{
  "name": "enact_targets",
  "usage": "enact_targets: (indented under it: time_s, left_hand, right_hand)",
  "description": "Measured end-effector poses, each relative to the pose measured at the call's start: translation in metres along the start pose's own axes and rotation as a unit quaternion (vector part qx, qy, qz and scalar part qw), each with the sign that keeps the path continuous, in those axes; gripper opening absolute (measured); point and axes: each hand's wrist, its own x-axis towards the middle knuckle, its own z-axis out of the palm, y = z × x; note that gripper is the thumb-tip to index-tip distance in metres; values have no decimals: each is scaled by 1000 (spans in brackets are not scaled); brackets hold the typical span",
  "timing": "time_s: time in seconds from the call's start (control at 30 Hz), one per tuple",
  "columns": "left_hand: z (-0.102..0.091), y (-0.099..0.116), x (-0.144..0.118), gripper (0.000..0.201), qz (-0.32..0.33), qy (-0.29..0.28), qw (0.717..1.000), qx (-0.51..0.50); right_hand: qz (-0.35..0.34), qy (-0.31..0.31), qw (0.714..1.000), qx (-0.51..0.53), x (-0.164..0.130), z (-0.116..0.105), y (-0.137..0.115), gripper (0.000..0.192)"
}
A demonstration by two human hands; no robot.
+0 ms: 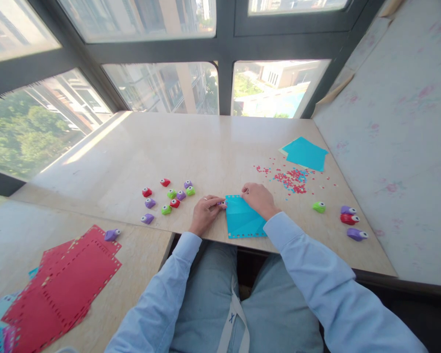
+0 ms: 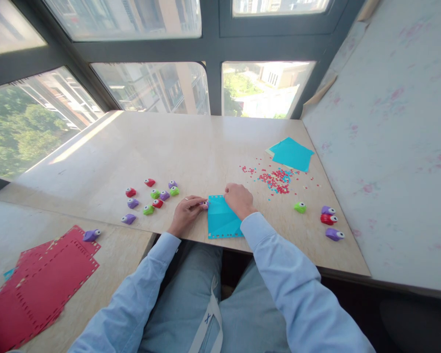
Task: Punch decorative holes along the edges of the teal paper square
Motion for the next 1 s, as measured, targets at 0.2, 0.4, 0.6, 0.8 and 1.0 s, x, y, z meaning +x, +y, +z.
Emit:
enact_targets:
  time_s: [0.2,0.4,0.6,0.8,1.0]
  left_hand:
    - [0,1,0,14,0,1,1000,-3]
    - [1,0,0,16,-24,7,999,20]
    - [1,2,1,19,-42,1,999,19]
    - [-3,9,-6,24,-51,43,998,-10]
    - [-7,24,-11,33,-111,28,992,54]
  right_hand:
    - [-2,-4,1000,1,-1,-1,-4,16]
    - [0,-3,1000,3,-3,-1,-8,18]
    - [-10,8,1000,14,-6,2,-14,20]
    - [-140,119,978,101,-23,7,21,22]
    - [-367,163,914,57,-56,14,82,34]
